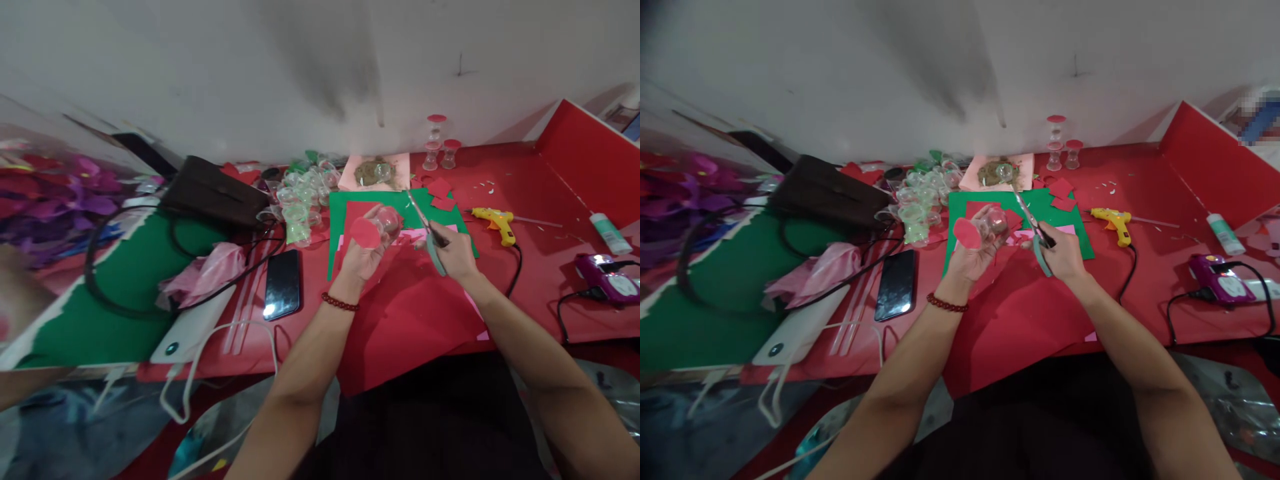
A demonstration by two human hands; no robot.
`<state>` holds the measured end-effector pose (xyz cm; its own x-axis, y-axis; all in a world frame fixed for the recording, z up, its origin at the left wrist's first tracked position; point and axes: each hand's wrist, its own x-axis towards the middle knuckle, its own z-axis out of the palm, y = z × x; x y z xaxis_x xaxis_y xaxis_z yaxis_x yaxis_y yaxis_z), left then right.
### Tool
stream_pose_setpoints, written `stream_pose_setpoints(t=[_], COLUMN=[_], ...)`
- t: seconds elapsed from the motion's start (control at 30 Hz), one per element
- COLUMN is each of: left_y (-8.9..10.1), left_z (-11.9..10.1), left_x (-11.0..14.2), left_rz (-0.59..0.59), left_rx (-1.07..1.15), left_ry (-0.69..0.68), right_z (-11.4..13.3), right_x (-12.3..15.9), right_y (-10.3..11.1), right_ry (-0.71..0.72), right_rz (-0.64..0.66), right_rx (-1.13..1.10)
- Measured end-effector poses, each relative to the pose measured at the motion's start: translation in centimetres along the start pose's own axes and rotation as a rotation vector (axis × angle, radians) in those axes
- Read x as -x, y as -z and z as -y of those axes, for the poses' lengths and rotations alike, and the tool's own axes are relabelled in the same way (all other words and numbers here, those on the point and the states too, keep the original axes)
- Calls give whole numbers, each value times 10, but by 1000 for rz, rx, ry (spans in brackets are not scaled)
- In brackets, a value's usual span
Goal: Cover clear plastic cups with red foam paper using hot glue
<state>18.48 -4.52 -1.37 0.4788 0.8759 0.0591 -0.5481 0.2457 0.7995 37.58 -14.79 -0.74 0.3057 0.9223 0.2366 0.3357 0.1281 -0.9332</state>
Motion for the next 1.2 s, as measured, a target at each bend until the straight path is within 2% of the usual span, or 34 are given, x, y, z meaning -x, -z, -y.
stream_pose_setpoints(t=[0.1,0.13,0.23,0.33,0.67,1.2], left_y=[-2,-2,-1,0,3,4], left_z=[-2,-3,-5,-6,-4,-4], left_x=[2,3,3,3,2,3], left_rz=[42,40,29,54,56,61], left_rx=[-19,-18,-23,-52,-59,-90], left_ry=[-6,-13,-17,1,14,-4], right_z=[3,2,-1,-7,-12,4], right_x=[-2,-1,1,3,2,2], right_y=[5,6,5,2,2,0], right_ry=[97,137,192,194,182,131], right_rz=[-125,-127,-60,-17,-48,67], right_rx=[190,264,411,461,440,188])
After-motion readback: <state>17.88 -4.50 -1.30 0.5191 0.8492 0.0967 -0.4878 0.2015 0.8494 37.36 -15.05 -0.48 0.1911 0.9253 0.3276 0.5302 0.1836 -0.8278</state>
